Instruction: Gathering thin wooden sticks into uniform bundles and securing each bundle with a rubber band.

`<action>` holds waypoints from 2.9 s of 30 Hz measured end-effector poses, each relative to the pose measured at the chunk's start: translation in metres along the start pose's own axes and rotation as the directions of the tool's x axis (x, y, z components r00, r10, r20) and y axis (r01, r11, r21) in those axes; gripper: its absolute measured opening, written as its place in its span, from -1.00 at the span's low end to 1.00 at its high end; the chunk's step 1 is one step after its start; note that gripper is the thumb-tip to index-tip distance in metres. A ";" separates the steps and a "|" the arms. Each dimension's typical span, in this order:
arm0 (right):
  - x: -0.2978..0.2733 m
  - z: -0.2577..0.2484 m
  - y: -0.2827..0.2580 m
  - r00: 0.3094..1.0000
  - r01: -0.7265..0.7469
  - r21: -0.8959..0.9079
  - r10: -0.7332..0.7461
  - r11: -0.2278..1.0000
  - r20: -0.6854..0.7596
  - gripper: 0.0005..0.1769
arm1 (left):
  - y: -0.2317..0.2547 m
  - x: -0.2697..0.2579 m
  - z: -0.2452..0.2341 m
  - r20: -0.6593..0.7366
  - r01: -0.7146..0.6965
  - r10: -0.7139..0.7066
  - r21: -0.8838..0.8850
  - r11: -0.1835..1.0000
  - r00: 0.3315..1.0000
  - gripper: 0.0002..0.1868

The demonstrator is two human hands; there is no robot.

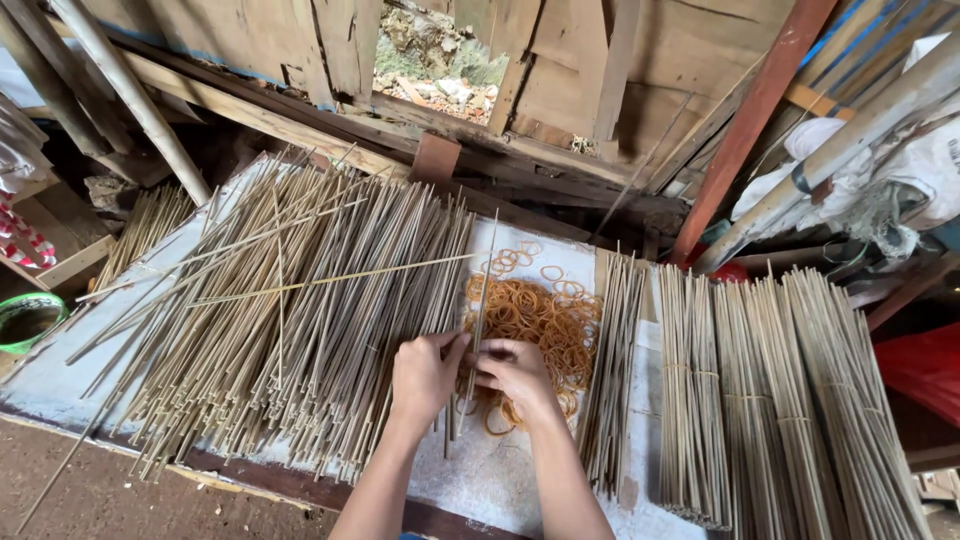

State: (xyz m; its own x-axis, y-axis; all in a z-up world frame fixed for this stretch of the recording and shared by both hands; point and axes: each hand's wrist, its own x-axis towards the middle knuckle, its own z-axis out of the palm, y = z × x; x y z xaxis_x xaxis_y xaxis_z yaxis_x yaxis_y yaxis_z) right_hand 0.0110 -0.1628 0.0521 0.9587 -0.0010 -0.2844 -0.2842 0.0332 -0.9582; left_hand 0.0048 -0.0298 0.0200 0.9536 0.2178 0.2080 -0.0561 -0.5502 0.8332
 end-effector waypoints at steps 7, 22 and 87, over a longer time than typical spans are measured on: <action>0.003 -0.018 -0.006 0.998 0.012 -0.048 -0.009 0.999 0.063 -0.49 | 0.007 0.004 -0.008 0.257 0.226 -0.125 -0.416 0.881 0.958 -0.77; -0.071 -0.103 -0.031 0.984 -0.168 -0.443 0.123 0.880 -0.128 -0.63 | 0.103 -0.016 0.040 0.591 0.252 -0.074 -0.224 0.941 0.803 -0.79; -0.006 0.036 0.009 0.998 -0.055 -0.411 0.065 0.910 0.011 -0.91 | -0.048 0.020 -0.004 0.018 0.041 -0.047 0.276 0.960 0.999 -0.93</action>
State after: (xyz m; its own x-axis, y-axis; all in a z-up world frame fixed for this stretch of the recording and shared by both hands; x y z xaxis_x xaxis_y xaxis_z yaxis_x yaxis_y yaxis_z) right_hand 0.0027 -0.1261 0.0460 0.9382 0.0124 -0.3458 -0.3154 -0.3806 -0.8693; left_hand 0.0253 0.0044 -0.0134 0.9603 0.2291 0.1590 0.0665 -0.7419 0.6672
